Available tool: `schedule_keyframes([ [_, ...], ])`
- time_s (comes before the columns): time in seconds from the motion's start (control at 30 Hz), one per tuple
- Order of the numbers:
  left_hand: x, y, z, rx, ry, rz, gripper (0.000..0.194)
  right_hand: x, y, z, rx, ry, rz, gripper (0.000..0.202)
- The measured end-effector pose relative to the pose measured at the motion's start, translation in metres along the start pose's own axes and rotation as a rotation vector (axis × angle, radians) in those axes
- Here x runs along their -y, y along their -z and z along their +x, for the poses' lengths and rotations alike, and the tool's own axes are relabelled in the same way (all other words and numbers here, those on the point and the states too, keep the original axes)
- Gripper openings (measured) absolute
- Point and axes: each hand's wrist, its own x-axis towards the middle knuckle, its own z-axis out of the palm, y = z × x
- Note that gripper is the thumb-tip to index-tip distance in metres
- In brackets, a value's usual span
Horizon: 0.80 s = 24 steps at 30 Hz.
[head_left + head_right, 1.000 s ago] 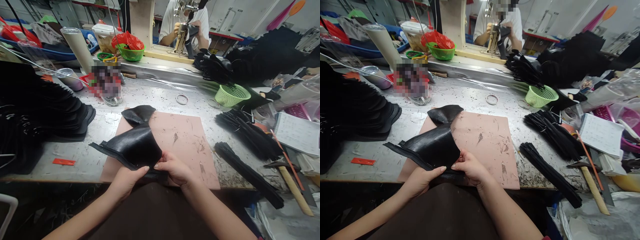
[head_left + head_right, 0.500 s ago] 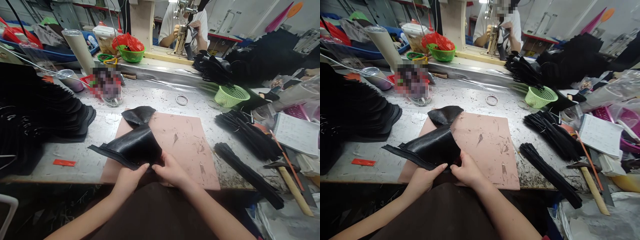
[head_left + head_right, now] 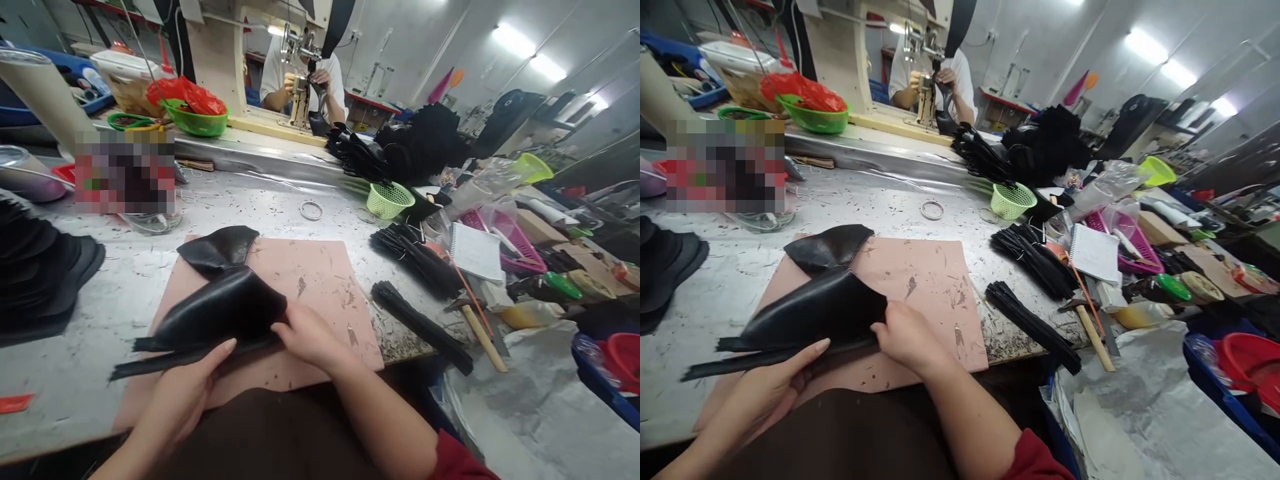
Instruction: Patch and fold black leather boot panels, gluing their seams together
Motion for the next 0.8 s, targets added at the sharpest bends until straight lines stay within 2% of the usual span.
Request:
schedule_keyframes([
  [0.1, 0.005, 0.003, -0.005, 0.155, 0.418, -0.232, 0.029, -0.025, 0.034, -0.008, 0.102, -0.005, -0.009, 0.027],
  [0.13, 0.006, 0.005, -0.01, 0.222, 0.489, -0.25, 0.032, -0.036, 0.046, -0.011, 0.124, -0.033, 0.004, 0.03],
  [0.17, 0.007, 0.009, -0.015, 0.285, 0.482, -0.221, 0.034, -0.048, 0.058, -0.014, 0.084, -0.087, -0.021, 0.032],
  [0.23, 0.004, 0.017, -0.029, 0.375, 0.314, -0.08, 0.03, -0.073, 0.078, -0.018, -0.147, -0.328, -0.322, 0.031],
  [0.27, 0.0, 0.021, -0.035, 0.39, 0.169, 0.019, 0.025, -0.086, 0.084, -0.017, -0.199, -0.403, -0.401, 0.032],
  [0.33, -0.011, 0.027, -0.043, 0.339, -0.242, 0.263, 0.021, -0.106, 0.092, -0.013, -0.222, -0.484, -0.504, 0.034],
  [0.43, -0.027, 0.024, -0.038, 0.186, -0.925, 0.688, 0.03, -0.123, 0.094, -0.003, -0.18, -0.522, -0.549, 0.038],
  [0.5, -0.031, 0.013, -0.024, 0.15, -1.224, 0.95, 0.033, -0.126, 0.096, 0.002, -0.18, -0.546, -0.564, 0.037],
  [0.57, -0.027, 0.0, -0.009, 0.168, -1.331, 1.137, 0.033, -0.124, 0.102, 0.0, -0.212, -0.567, -0.568, 0.03],
  [0.63, -0.02, -0.011, 0.002, 0.172, -1.296, 1.236, 0.031, -0.119, 0.108, -0.01, -0.271, -0.584, -0.567, 0.018],
  [0.7, -0.014, -0.016, 0.007, 0.151, -1.219, 1.259, 0.029, -0.11, 0.109, -0.024, -0.484, -0.526, -0.465, 0.004],
  [0.77, -0.01, -0.015, 0.008, 0.128, -1.17, 1.243, 0.029, -0.096, 0.101, -0.04, -0.783, -0.35, -0.195, 0.014],
  [0.8, -0.009, -0.014, 0.007, 0.119, -1.159, 1.231, 0.03, -0.088, 0.094, -0.046, -0.89, -0.231, -0.017, 0.019],
])
